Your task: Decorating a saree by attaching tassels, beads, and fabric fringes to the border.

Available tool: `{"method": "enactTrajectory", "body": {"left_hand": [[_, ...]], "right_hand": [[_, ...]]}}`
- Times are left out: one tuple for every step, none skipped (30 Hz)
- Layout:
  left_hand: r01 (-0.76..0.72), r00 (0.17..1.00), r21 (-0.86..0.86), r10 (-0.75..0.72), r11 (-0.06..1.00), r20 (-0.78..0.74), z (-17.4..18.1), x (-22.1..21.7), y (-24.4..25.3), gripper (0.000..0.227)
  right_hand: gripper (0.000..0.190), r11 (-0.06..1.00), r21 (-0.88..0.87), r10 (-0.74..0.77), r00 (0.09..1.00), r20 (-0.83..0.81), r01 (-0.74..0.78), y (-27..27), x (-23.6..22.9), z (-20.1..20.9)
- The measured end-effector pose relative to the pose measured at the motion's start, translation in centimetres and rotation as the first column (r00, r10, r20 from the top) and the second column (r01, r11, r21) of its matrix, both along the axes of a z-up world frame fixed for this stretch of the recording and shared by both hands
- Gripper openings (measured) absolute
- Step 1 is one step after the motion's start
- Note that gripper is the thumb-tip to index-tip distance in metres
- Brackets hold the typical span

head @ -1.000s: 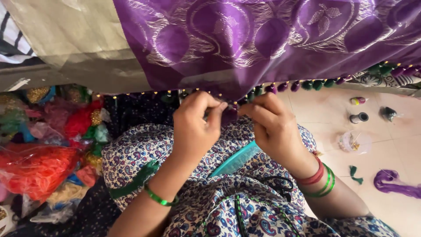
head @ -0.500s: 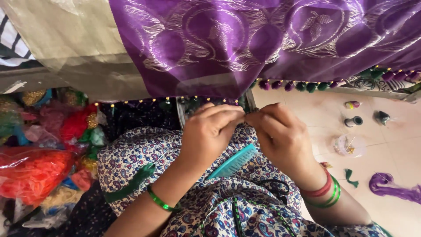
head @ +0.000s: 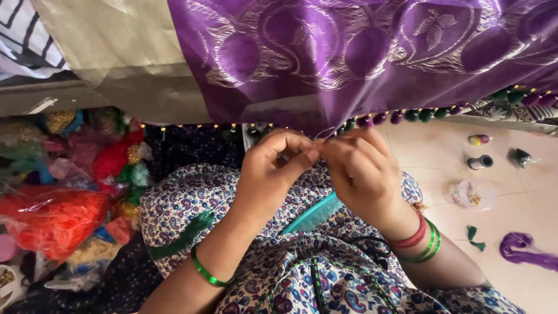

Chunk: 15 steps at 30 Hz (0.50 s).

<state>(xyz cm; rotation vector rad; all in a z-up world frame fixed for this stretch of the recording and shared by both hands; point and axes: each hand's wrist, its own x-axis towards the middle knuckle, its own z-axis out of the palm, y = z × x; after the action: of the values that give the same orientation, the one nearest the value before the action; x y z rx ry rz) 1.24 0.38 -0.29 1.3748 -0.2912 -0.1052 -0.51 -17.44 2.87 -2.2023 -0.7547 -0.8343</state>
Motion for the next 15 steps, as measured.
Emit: {"method": "enactTrajectory", "body": {"left_hand": [[0.003,1.000,-0.001,-0.003,1.000,-0.001,0.5,-0.1,-0.2,0.005],[-0.048,0.997,0.095,0.053,0.994,-0.049,1.0,-0.2,-0.3,0.004],[-0.093,0.989,0.192,0.113,0.977,-0.092,1.5,-0.3,-0.4,0.004],[-0.093,0.989,0.192,0.112,0.977,-0.093,1.8,-0.6,-0.4,0.004],[-0.347,0.900,0.356,0.201,0.868,0.386,2.0,-0.8,-0.3,0.006],[-0.611,0.613,0.366,0.126,0.702,0.780,2.3,-1.1,-0.3,0.008],[-0.609,0.614,0.367,0.125,0.703,0.780,2.8,-1.0,-0.3,0.008],[-0.593,0.586,0.384,0.053,0.708,0.808,3.2,-0.9,-0.4,0.010],[-0.577,0.555,0.402,-0.020,0.711,0.832,3.7,-0.9,-0.4,0.013],[-0.578,0.554,0.401,-0.019,0.710,0.832,3.5,-0.7,-0.5,0.013],[-0.458,0.686,0.410,0.021,0.789,0.727,3.4,-0.5,-0.6,0.009],[-0.331,0.801,0.390,0.037,0.859,0.598,3.2,-0.3,-0.8,0.006],[-0.331,0.800,0.390,0.036,0.859,0.599,3.1,-0.1,-0.4,0.006],[-0.182,0.875,0.335,-0.003,0.924,0.485,3.0,0.1,-0.1,0.006],[-0.037,0.928,0.256,-0.062,0.966,0.367,2.8,0.3,0.2,0.007]], "right_hand": [[0.031,1.000,-0.001,-0.003,1.000,-0.001,0.003,0.1,-0.1,0.3],[0.034,0.995,-0.095,-0.015,0.996,0.083,0.023,0.2,-0.1,0.6],[0.037,0.981,-0.187,-0.020,0.986,0.168,0.051,0.3,-0.1,0.9],[0.037,0.981,-0.187,-0.020,0.986,0.167,0.051,0.4,-0.1,1.0],[0.038,0.965,-0.244,-0.051,0.982,0.182,0.095,0.4,-0.2,1.1],[0.039,0.944,-0.299,-0.082,0.977,0.199,0.140,0.4,-0.2,1.2],[0.039,0.944,-0.299,-0.083,0.977,0.198,0.141,0.4,-0.1,1.3],[0.035,0.953,-0.276,-0.086,0.986,0.143,0.124,0.3,0.0,1.3],[0.031,0.962,-0.252,-0.088,0.992,0.088,0.107,0.3,0.1,1.4],[0.031,0.962,-0.252,-0.085,0.992,0.089,0.106,0.0,0.0,1.2],[0.027,0.985,-0.154,-0.071,0.997,0.010,0.072,-0.4,0.0,1.1],[0.024,0.998,-0.051,-0.051,0.996,-0.067,0.048,-0.7,-0.1,0.9],[0.024,0.998,-0.051,-0.051,0.996,-0.066,0.048,-1.1,-0.2,0.8],[0.024,0.996,0.093,0.022,0.980,-0.197,-0.004,-1.5,-0.3,0.7],[0.027,0.970,0.240,0.113,0.943,-0.313,-0.036,-1.9,-0.5,0.5]]}}
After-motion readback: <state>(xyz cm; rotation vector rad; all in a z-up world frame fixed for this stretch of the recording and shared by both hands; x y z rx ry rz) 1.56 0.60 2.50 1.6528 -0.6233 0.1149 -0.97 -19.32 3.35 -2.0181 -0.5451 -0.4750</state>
